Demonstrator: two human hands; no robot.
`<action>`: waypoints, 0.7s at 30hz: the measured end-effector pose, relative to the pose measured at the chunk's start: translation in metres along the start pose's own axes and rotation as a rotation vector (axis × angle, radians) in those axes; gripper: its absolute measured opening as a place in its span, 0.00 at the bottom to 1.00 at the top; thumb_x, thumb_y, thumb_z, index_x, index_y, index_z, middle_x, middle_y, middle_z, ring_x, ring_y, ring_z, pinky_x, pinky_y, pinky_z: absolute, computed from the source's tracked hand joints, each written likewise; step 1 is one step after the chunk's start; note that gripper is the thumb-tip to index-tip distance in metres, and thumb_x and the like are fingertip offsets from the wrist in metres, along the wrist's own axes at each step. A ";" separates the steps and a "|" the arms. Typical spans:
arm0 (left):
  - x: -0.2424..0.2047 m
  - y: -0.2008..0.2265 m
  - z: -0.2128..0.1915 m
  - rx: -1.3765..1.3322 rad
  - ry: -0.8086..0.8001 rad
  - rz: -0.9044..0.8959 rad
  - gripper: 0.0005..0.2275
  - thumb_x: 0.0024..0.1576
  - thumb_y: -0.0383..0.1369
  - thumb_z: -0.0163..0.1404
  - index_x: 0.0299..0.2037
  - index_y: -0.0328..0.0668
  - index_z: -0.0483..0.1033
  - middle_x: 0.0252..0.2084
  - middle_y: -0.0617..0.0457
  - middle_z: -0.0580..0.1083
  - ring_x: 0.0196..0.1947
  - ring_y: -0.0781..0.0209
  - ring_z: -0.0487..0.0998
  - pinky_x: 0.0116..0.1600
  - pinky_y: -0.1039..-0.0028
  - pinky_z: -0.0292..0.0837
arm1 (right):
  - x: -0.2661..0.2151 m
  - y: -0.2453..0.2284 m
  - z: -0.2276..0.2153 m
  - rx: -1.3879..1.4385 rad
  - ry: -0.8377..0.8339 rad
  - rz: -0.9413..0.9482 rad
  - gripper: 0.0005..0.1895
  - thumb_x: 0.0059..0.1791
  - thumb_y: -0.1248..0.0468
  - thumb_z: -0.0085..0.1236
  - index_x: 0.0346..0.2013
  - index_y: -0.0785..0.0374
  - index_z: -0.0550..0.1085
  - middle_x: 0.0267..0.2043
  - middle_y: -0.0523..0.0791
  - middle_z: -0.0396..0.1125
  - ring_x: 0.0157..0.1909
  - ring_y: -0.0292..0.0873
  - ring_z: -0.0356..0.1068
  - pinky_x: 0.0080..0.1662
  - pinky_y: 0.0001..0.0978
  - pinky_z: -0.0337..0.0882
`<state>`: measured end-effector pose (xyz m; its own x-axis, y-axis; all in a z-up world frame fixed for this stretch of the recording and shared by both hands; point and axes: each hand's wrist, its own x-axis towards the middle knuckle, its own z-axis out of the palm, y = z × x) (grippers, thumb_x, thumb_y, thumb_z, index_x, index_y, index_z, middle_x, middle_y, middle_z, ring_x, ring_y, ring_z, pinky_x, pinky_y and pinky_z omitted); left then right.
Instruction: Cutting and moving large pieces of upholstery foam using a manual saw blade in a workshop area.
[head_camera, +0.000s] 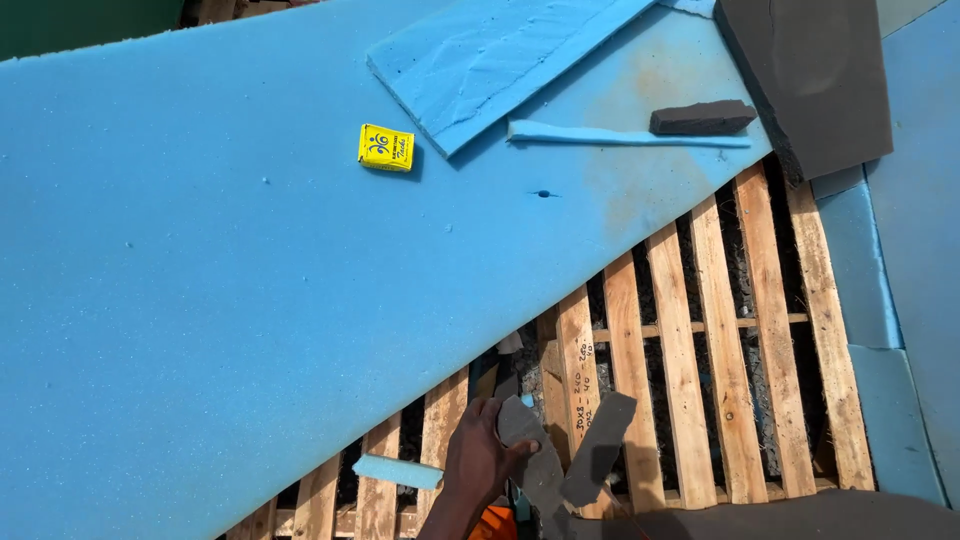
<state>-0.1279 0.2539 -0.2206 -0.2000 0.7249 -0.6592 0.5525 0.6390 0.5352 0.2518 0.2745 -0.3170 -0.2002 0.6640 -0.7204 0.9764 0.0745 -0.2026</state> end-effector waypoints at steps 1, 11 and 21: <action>-0.001 -0.008 0.003 -0.017 0.059 0.131 0.40 0.48 0.55 0.65 0.67 0.40 0.66 0.68 0.41 0.65 0.62 0.36 0.71 0.55 0.48 0.74 | -0.028 -0.021 -0.012 -0.006 -0.028 0.013 0.13 0.52 0.56 0.46 0.46 0.44 0.78 0.30 0.45 0.75 0.30 0.50 0.73 0.36 0.43 0.65; 0.028 -0.022 0.007 0.047 0.012 0.049 0.57 0.42 0.49 0.71 0.77 0.45 0.41 0.76 0.39 0.52 0.67 0.36 0.65 0.58 0.46 0.73 | -0.149 -0.059 -0.025 0.181 -0.241 -0.062 0.25 0.54 0.54 0.36 0.62 0.48 0.74 0.30 0.36 0.79 0.36 0.42 0.78 0.43 0.35 0.74; -0.017 -0.042 0.048 -0.417 0.044 -0.263 0.40 0.50 0.55 0.55 0.70 0.42 0.60 0.69 0.48 0.68 0.66 0.49 0.71 0.62 0.57 0.72 | -0.257 -0.067 -0.044 0.438 0.060 0.672 0.19 0.55 0.48 0.43 0.57 0.39 0.76 0.30 0.37 0.76 0.32 0.36 0.74 0.42 0.28 0.71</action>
<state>-0.1092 0.2024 -0.2568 -0.3285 0.5293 -0.7823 0.1097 0.8440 0.5250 0.2411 0.1312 -0.0890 0.4353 0.5027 -0.7468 0.7637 -0.6455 0.0106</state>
